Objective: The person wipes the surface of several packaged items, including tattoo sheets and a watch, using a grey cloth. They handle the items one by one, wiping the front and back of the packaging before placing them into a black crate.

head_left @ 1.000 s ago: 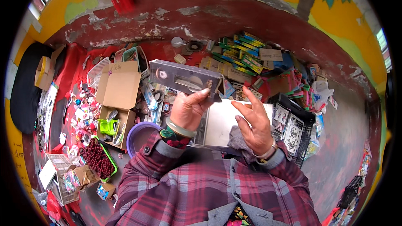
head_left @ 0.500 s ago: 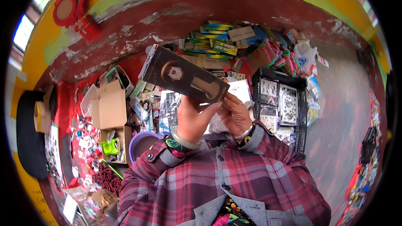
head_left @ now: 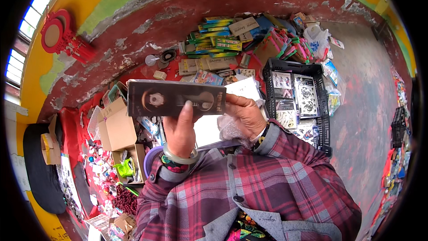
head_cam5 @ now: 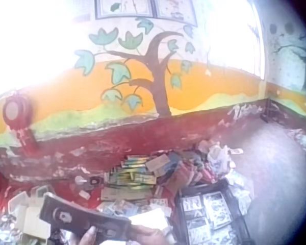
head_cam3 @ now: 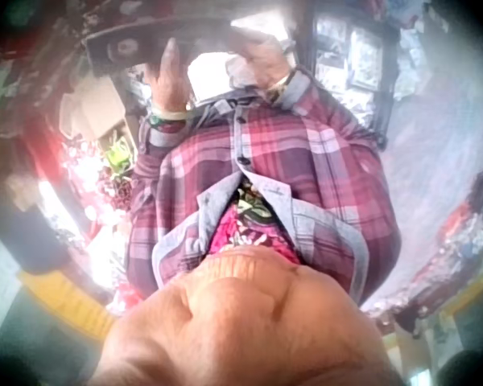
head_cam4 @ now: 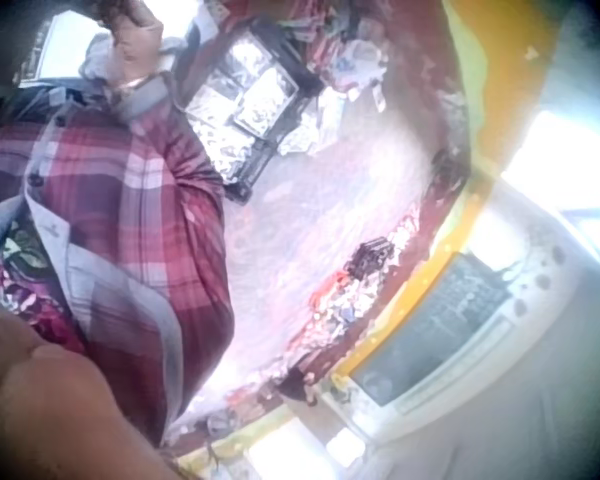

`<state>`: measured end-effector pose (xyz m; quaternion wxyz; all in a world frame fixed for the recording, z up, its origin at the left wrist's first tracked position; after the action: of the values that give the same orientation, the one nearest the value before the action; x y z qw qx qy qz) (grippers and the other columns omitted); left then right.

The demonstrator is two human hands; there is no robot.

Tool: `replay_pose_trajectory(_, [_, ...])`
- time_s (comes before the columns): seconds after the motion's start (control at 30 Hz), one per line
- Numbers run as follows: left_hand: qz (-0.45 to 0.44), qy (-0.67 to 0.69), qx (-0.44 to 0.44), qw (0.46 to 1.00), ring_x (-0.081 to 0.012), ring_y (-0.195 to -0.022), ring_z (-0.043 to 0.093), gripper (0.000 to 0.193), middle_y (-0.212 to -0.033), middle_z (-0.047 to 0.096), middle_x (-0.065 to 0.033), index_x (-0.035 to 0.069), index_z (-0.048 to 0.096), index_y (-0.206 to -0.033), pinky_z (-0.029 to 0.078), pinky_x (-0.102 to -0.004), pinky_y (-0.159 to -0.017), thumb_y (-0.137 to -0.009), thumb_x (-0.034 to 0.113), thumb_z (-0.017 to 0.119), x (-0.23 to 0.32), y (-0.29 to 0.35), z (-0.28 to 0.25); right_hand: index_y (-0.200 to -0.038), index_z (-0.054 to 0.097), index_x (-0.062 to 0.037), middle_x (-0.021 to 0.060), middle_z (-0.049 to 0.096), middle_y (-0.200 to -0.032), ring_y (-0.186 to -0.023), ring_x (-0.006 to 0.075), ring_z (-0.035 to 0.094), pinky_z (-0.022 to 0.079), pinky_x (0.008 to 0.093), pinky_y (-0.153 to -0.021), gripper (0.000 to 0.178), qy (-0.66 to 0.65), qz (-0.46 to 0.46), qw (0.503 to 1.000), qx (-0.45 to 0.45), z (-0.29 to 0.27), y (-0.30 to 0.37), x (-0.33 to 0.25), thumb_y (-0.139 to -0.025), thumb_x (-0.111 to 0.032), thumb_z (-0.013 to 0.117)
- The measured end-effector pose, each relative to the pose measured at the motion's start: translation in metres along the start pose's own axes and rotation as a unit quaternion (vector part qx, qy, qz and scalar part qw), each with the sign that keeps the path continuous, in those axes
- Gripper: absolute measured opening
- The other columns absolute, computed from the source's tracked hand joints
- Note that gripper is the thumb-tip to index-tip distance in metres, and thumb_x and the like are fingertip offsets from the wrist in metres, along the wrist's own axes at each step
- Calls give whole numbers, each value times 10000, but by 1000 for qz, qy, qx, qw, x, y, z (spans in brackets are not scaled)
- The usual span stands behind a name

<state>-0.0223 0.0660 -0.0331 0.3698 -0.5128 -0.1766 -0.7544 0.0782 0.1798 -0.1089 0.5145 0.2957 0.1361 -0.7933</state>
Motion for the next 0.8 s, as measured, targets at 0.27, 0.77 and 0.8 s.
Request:
replay_pose_trajectory(0.27, [-122, 165, -8, 979, -289, -1062, 594, 331, -1163, 586, -160, 12, 471, -1213, 481, -462, -929, -943, 202, 466, -26, -1, -31, -1092, 606, 15, 21, 588, -1023, -908, 112, 550, 434, 227, -832, 342, 232, -65, 970, 19, 8, 6, -9, -773, -41, 717])
replay_pose_trajectory(0.77, [-191, 283, -9, 940, -288, -1129, 547, 362, -1218, 558, -143, 23, 455, -1244, 403, -481, -1007, -942, 221, 476, -56, 10, -59, -961, 639, -7, 80, 512, -1178, -1024, 164, 553, 490, 287, -826, 209, 415, -83, 906, -13, 18, 4, -7, -759, -33, 689])
replay_pose_trajectory(0.8, [-185, 279, -9, 942, -285, -1133, 543, 362, -1221, 557, -138, 26, 458, -1244, 400, -481, -1010, -941, 222, 478, -58, 10, -61, -953, 636, -8, 83, 504, -1199, -1032, 166, 551, 480, 295, -851, 205, 408, -87, 909, -23, 20, 5, -6, -757, -34, 690])
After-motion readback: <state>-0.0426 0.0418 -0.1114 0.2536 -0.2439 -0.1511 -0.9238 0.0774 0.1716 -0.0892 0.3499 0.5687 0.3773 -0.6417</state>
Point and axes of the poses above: each hand's wrist, its own y-axis away from the middle knuckle, its own z-axis out of the palm, x = y × z, the point moved 6 cm from there along -y, towards the middle knuckle
